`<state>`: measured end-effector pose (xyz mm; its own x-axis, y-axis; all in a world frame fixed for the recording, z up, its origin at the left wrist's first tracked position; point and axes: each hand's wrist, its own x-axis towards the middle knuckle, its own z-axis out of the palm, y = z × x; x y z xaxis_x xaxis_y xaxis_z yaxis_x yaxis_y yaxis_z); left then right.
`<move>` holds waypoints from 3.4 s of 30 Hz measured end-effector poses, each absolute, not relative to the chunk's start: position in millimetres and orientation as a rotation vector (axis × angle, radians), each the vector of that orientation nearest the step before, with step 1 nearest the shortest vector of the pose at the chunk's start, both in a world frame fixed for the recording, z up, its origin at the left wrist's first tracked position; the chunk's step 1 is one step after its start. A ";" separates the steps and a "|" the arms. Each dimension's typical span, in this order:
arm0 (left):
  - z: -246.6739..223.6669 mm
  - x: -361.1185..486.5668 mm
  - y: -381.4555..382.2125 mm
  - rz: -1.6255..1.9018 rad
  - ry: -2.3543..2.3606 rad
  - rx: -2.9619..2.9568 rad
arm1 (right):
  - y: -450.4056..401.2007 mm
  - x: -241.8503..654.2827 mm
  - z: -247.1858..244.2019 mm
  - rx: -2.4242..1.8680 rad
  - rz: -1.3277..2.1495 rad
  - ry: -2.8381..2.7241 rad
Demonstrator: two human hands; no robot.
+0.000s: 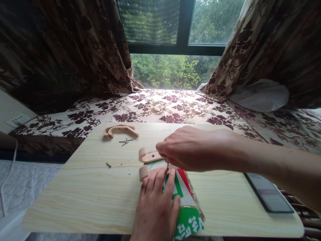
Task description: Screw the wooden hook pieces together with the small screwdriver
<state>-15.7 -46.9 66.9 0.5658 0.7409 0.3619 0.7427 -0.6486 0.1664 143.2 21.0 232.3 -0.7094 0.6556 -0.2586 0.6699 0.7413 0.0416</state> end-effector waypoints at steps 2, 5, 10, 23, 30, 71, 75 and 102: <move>67.4 -15.6 -46.6 -0.638 -1.321 -2.777 | 20.6 143.5 232.4 1.065 -0.057 2.690; 68.1 -15.2 -46.3 -0.631 -1.314 -2.783 | 19.3 144.8 234.8 1.076 -0.044 2.706; 68.4 -14.2 -46.3 -0.619 -1.328 -2.778 | 18.5 144.8 236.7 0.989 -0.135 2.747; 68.6 -15.1 -46.5 -0.632 -1.293 -2.775 | 17.0 144.5 238.5 1.034 -0.082 2.719; 69.0 -14.2 -46.7 -0.616 -1.326 -2.784 | 21.0 141.6 229.6 1.049 -0.125 2.703; 71.0 -15.5 -47.5 -0.613 -1.367 -2.803 | 15.5 145.0 232.5 1.010 -0.124 2.807; 69.1 -15.2 -47.6 -0.633 -1.348 -2.789 | 17.0 147.9 219.6 1.058 -0.068 2.838; 69.3 -14.9 -47.4 -0.631 -1.362 -2.802 | 12.0 146.8 225.2 1.089 -0.032 2.805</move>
